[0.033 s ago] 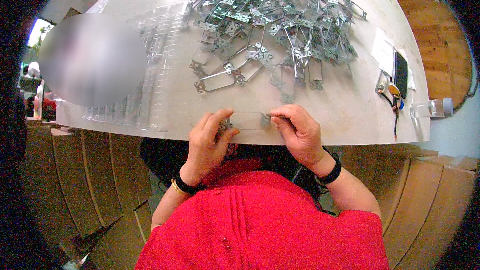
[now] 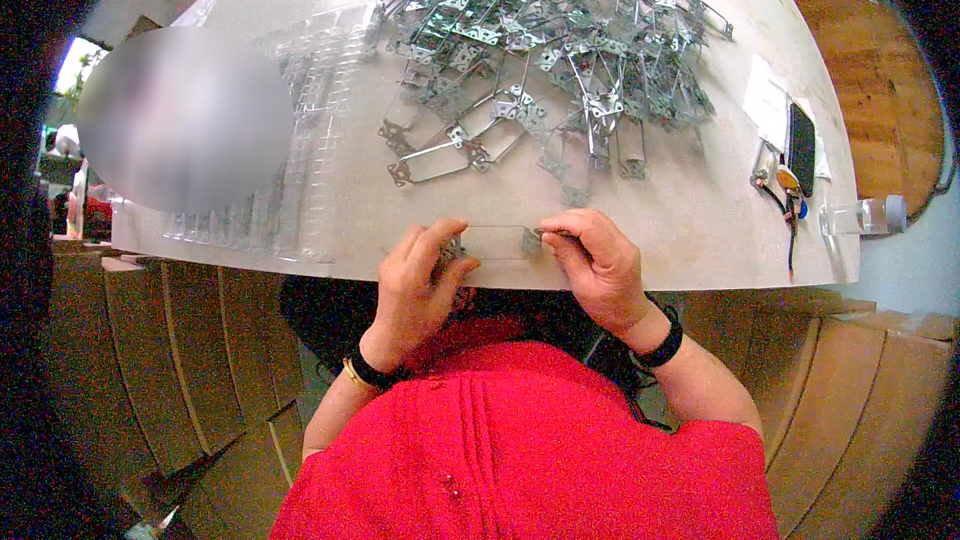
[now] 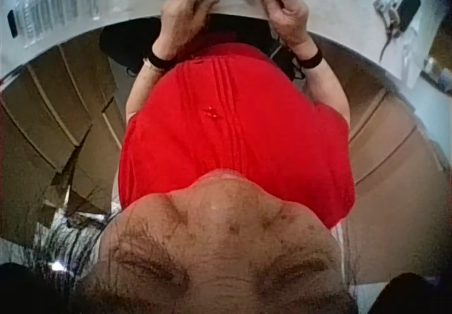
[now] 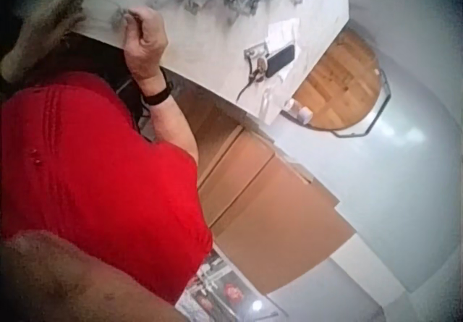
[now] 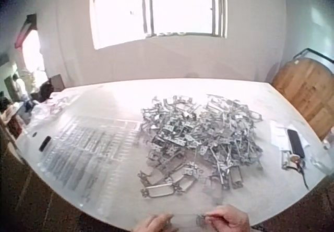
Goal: Assembling small metal frames by attaching components and placing them in trays.
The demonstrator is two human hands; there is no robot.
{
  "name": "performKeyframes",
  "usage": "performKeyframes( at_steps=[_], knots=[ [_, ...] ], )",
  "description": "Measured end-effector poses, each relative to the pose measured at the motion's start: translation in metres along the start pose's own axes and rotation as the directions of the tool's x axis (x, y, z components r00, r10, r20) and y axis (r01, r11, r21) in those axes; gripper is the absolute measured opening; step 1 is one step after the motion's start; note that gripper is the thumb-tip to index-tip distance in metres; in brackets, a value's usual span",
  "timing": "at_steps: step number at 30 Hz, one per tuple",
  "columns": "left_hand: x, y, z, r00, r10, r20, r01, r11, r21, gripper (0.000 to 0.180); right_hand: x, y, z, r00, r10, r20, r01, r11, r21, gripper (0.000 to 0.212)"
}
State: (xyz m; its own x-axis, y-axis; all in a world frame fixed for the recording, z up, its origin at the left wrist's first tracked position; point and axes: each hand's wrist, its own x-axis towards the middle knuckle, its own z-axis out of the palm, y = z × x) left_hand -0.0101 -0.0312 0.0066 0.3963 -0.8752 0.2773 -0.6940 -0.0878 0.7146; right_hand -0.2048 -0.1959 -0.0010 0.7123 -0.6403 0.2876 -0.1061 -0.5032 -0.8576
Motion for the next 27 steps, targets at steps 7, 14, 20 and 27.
performKeyframes(
  at_steps=[7,14,20,27],
  knots=[
    [-0.0020,-0.0011,0.0016,1.000,-0.009,0.008,0.009,1.000,-0.004,0.048,0.0023,-0.0025,0.0014,0.999,-0.029,-0.018,0.028,0.998,-0.048,0.012],
    [-0.0027,-0.0018,0.0013,1.000,0.018,-0.003,-0.018,1.000,0.002,0.048,0.0020,-0.0028,0.0045,0.998,-0.041,-0.041,0.037,0.996,-0.082,0.011],
    [-0.0022,0.0011,-0.0006,1.000,-0.007,0.019,0.007,1.000,-0.005,0.049,0.0024,-0.0032,0.0044,0.999,-0.029,-0.039,0.025,0.995,-0.101,0.011],
    [-0.0027,0.0003,0.0001,1.000,0.012,0.011,-0.012,1.000,0.001,0.047,0.0025,-0.0031,0.0047,0.999,-0.040,-0.036,0.036,0.993,-0.116,0.010]
  ],
)
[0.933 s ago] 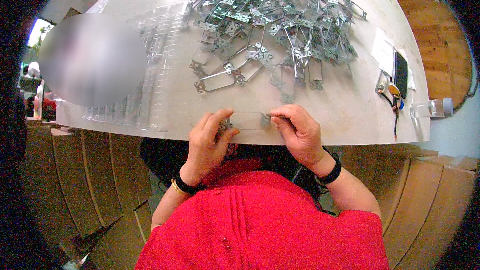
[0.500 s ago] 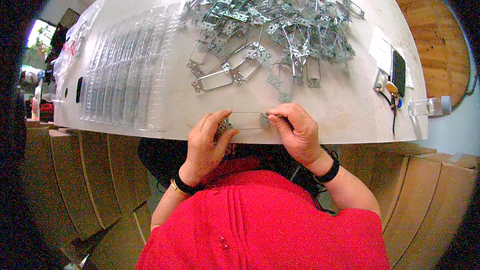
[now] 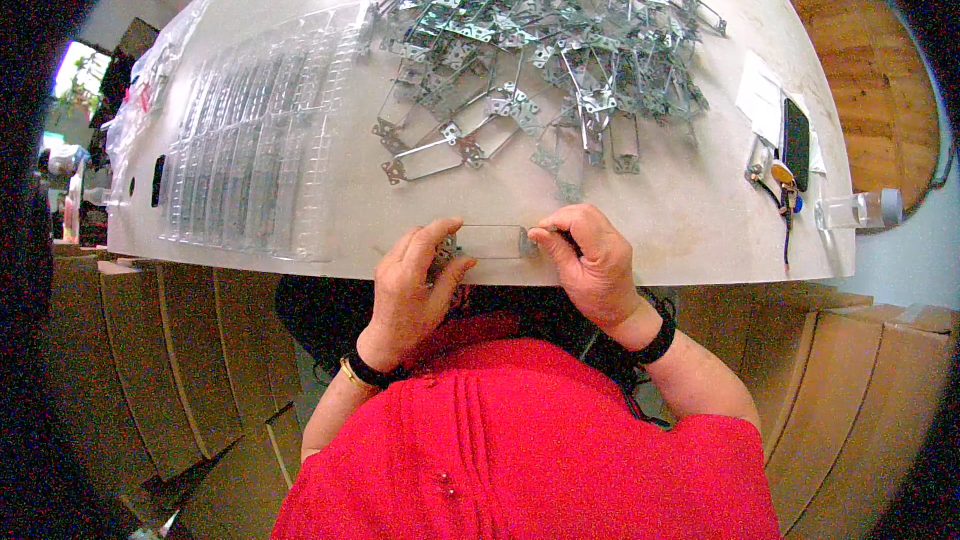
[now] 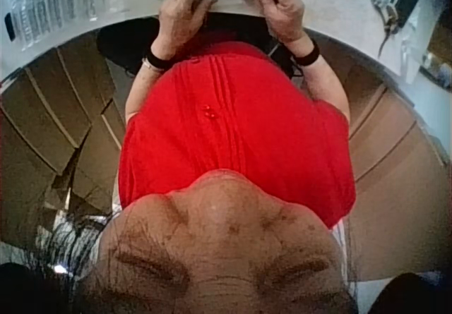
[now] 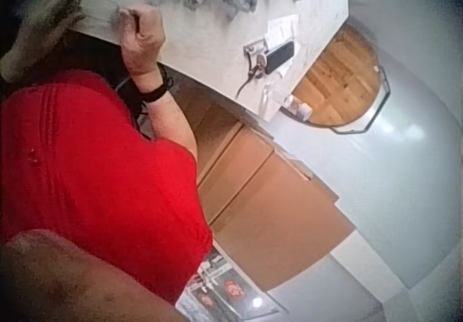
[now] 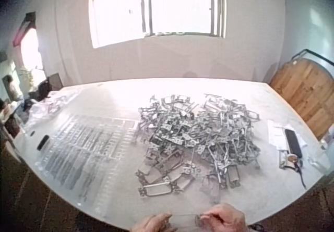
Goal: Assembling small metal frames by attaching components and placing them in trays.
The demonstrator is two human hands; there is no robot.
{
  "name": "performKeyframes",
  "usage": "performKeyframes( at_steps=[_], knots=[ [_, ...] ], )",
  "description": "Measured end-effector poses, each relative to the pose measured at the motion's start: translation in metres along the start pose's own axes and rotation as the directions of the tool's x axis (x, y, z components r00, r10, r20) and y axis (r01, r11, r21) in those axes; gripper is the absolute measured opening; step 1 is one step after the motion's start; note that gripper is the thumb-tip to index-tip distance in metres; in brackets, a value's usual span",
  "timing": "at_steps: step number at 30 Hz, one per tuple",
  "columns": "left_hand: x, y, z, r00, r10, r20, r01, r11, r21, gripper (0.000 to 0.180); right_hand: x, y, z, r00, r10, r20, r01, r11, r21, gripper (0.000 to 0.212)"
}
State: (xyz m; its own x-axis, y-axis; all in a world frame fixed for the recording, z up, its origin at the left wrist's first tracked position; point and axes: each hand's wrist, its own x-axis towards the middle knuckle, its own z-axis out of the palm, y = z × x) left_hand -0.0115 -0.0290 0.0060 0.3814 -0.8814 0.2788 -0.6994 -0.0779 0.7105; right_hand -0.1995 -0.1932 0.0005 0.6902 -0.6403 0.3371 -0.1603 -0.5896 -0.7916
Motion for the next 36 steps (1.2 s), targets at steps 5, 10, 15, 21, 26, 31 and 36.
performKeyframes(
  at_steps=[5,10,15,21,26,31,36],
  knots=[
    [-0.0018,-0.0001,0.0017,1.000,-0.017,0.008,0.017,1.000,0.014,0.046,-0.0035,0.0021,0.0008,1.000,0.024,-0.007,-0.024,1.000,0.015,0.010],
    [-0.0023,0.0019,0.0052,0.996,-0.047,-0.082,0.046,0.999,-0.017,0.044,-0.0036,-0.0014,-0.0032,1.000,0.010,-0.008,-0.009,0.996,0.089,0.011],
    [-0.0023,0.0040,0.0056,0.994,-0.071,-0.079,0.072,0.997,0.003,0.043,-0.0017,0.0001,-0.0038,0.999,-0.037,0.010,0.036,0.998,0.058,0.012],
    [-0.0018,0.0031,0.0064,0.994,-0.078,-0.081,0.079,0.997,0.003,0.044,0.0024,-0.0020,-0.0036,0.992,-0.123,0.028,0.122,0.992,0.026,0.015],
    [-0.0026,-0.0003,0.0079,0.993,-0.069,-0.097,0.068,0.998,-0.015,0.044,0.0032,-0.0048,-0.0026,0.991,-0.124,0.044,0.123,0.992,0.017,0.016],
    [-0.0016,0.0013,0.0059,0.994,-0.055,-0.089,0.056,0.998,0.001,0.044,0.0038,-0.0052,-0.0024,0.991,-0.125,0.041,0.126,0.992,-0.012,0.013],
    [-0.0014,0.0012,0.0060,0.994,-0.056,-0.090,0.056,0.998,-0.004,0.044,0.0040,-0.0046,-0.0010,0.990,-0.138,0.034,0.138,0.990,-0.024,0.013]
  ],
)
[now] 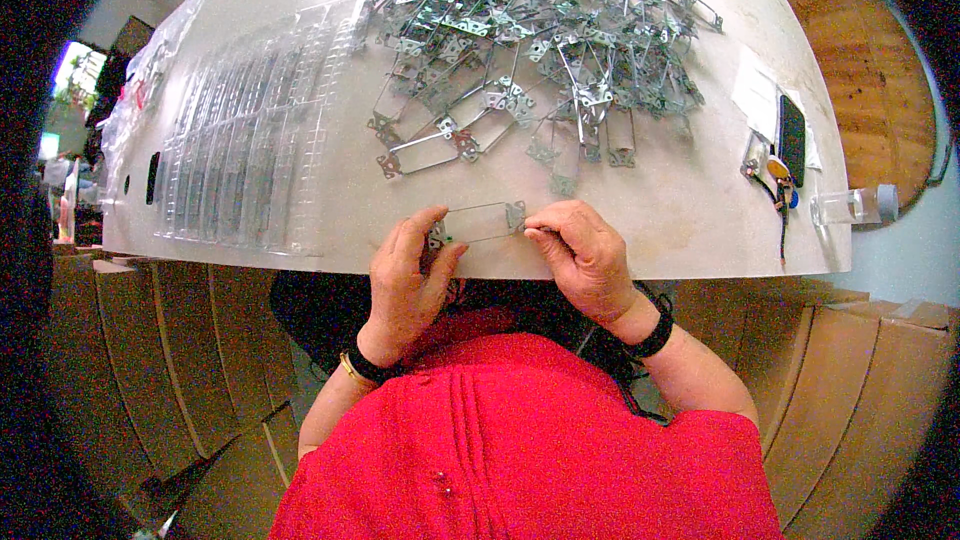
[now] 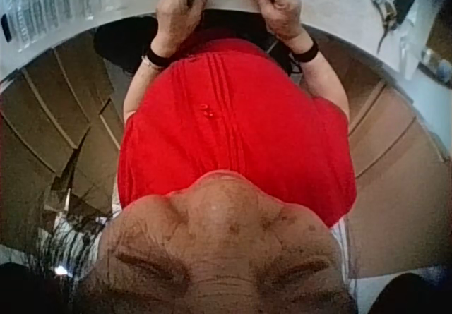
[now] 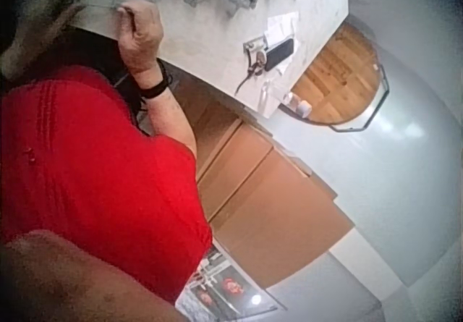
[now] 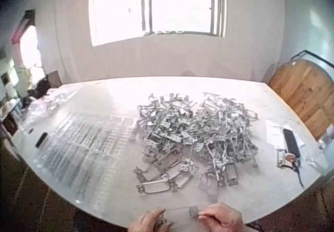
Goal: Assembling small metal frames by attaching components and placing them in trays.
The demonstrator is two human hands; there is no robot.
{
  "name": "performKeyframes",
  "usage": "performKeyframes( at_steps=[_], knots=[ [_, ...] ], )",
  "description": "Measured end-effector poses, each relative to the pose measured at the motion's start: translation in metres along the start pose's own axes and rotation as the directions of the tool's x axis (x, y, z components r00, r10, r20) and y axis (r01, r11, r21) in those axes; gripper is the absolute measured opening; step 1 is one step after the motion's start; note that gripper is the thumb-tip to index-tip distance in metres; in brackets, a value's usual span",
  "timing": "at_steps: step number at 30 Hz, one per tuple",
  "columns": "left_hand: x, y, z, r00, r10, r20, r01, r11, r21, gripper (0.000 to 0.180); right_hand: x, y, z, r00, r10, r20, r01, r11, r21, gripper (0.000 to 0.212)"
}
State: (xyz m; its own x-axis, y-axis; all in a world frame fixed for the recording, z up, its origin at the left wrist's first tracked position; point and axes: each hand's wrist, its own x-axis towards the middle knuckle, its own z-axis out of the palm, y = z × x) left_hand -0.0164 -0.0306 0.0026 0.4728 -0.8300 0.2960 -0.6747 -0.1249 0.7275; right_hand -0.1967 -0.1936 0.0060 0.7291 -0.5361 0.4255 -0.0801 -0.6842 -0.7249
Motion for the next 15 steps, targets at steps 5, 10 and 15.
performKeyframes(
  at_steps=[5,10,15],
  knots=[
    [0.0006,0.0014,-0.0004,1.000,0.002,-0.002,-0.002,1.000,-0.005,0.044,-0.0013,-0.0002,-0.0001,1.000,0.025,0.009,-0.025,1.000,-0.010,0.014],
    [0.0003,0.0007,-0.0004,1.000,0.011,-0.009,-0.011,1.000,0.010,0.043,0.0008,-0.0009,0.0002,1.000,-0.006,0.006,0.006,1.000,-0.008,0.014],
    [0.0005,0.0015,-0.0001,1.000,0.009,-0.006,-0.009,1.000,-0.002,0.044,-0.0001,-0.0004,0.0000,1.000,0.009,-0.001,-0.009,1.000,0.005,0.013]
  ],
)
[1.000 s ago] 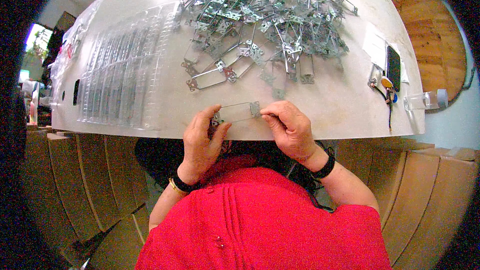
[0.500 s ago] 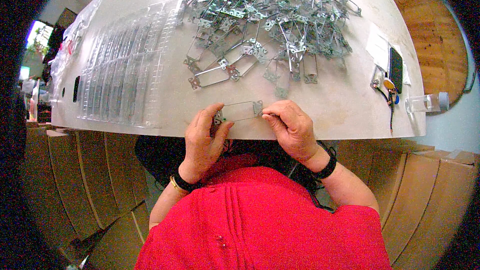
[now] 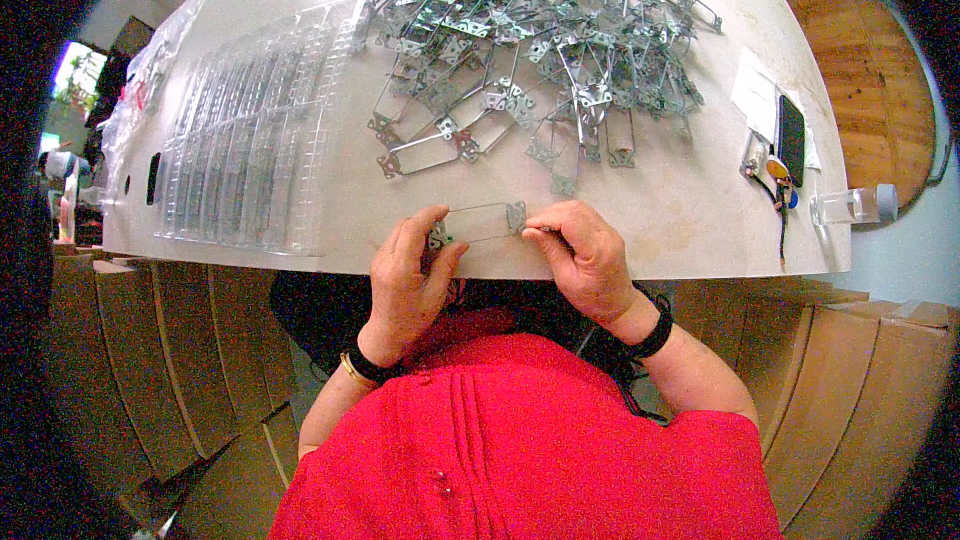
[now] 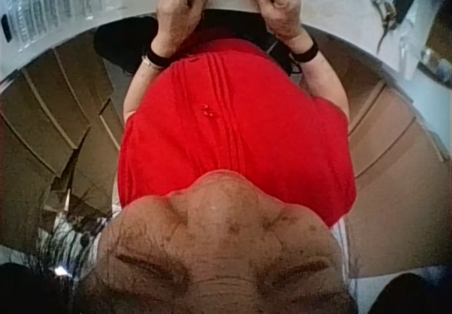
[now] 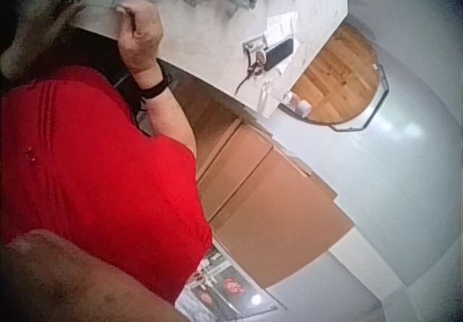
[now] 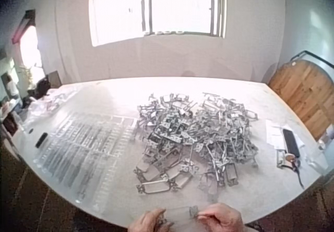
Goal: Assembling small metal frames by attaching components and placing them in trays.
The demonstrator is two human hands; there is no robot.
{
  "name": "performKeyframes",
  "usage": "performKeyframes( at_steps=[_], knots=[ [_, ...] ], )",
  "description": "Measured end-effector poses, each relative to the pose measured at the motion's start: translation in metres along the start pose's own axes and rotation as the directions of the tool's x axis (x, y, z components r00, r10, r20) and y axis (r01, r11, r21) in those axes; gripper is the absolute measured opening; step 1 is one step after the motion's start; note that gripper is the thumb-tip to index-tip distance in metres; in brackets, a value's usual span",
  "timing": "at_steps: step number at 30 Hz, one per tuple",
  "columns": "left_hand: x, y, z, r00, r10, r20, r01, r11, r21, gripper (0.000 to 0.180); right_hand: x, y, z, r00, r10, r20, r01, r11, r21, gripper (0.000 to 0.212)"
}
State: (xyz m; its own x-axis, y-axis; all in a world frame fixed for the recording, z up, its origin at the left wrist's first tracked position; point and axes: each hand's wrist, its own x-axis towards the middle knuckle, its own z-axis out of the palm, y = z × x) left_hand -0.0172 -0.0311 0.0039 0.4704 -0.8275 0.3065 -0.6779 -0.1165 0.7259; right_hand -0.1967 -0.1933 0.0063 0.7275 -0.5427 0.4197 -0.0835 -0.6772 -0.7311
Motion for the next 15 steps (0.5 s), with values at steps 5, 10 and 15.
performKeyframes(
  at_steps=[5,10,15],
  knots=[
    [0.0013,-0.0004,0.0001,1.000,0.025,-0.010,-0.025,0.999,0.035,0.044,-0.0025,0.0033,-0.0025,1.000,-0.016,-0.008,0.017,0.998,0.059,0.014],
    [0.0007,-0.0023,0.0039,0.998,-0.040,-0.052,0.037,0.998,-0.058,0.052,0.0007,0.0001,-0.0026,0.997,0.069,0.043,-0.075,0.984,0.159,0.014],
    [0.0044,0.0059,0.0004,0.970,-0.240,-0.031,0.233,0.962,-0.145,0.053,-0.0010,0.0000,-0.0041,0.994,0.060,0.088,-0.074,0.984,0.163,0.013]
  ],
)
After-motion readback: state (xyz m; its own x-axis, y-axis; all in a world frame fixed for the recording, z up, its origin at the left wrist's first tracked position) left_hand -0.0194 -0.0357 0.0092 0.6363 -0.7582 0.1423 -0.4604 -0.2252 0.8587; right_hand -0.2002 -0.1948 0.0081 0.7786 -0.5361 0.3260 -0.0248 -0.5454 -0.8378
